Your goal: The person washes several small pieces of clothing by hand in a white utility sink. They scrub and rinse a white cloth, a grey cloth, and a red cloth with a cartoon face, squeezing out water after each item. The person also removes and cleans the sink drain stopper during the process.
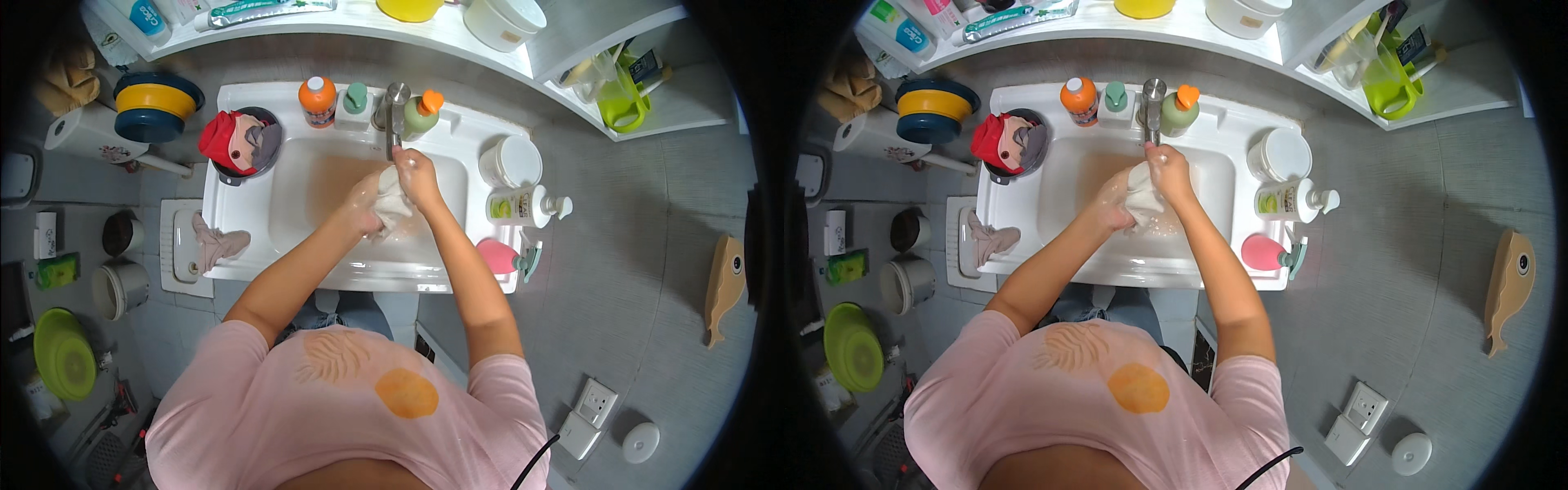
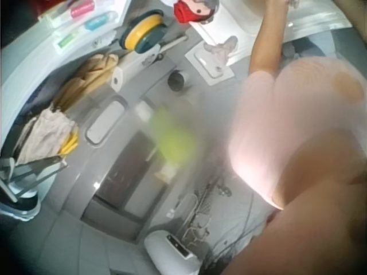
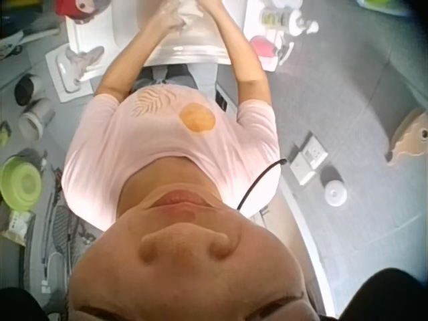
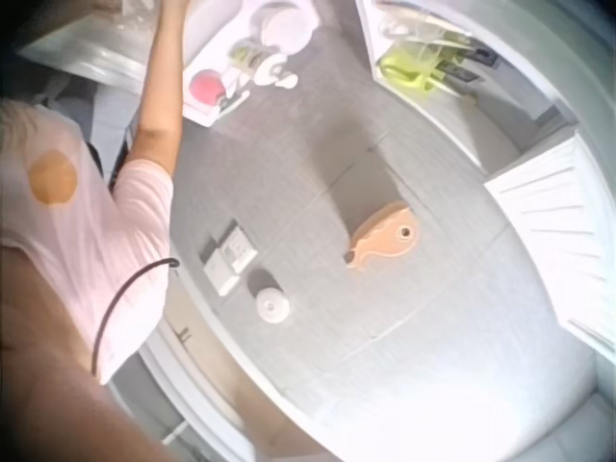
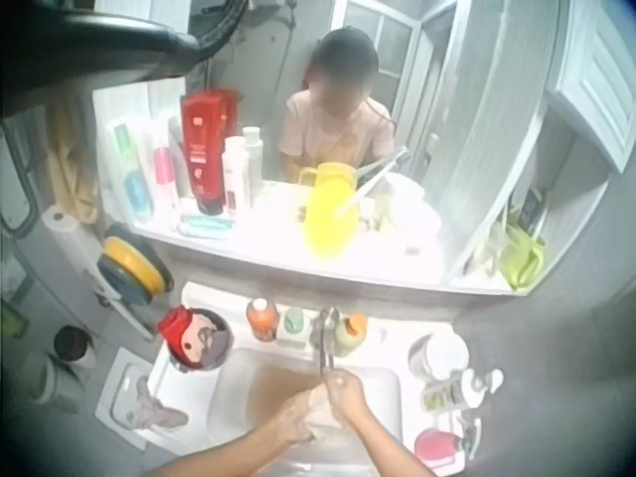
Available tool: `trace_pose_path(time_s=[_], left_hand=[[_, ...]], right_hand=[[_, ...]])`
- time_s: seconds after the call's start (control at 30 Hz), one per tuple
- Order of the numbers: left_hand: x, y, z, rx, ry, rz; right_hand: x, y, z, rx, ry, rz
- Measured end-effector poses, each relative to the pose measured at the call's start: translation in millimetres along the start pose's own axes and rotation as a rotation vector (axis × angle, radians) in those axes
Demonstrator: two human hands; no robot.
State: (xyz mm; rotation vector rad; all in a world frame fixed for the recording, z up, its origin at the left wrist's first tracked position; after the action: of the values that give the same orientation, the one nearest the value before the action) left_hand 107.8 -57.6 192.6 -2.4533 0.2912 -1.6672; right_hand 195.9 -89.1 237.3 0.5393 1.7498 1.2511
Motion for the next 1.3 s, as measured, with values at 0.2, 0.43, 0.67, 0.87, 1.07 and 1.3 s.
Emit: trace_pose_path(time_s=[0.2,0.43,0.67,0.87,1.07,1.3], left_hand=[[-25,-9,-9,0.080,-0.369,-0.032],[-18,-5,-17,0.030,-0.501,0.211],[21,-2,-26,-0.129,-0.058,0.069],[11,-37,-51,-0.004,0.121,0.876],[-7,-33,-60,0.030,0.294,1.299],[-15,-30,-50,0.164,-0.125,0.372]], right_hand=[[21,54,-48,-0.417,-0.056,-0.161],[29,76,-74,-0.589,-0.064,-0.280],[-2,20,-31,0.165,0.234,0.045],[-2,52,-58,0.176,0.679,0.064],[-32,33,-42,0.354,0.428,0.438],[-25,-17,-28,0.003,0.080,0.109]])
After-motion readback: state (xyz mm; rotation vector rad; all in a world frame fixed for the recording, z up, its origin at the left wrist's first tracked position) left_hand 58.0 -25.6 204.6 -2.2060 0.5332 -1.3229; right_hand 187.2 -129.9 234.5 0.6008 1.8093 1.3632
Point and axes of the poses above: each hand's wrist, its own z-axis towards the middle knuckle, its own x-axis out of the palm, y = z × x, the point moved 7 cm from there along z, towards the middle knuckle, and after that the axes turned 7 degrees about x, right-handed, at the moved point
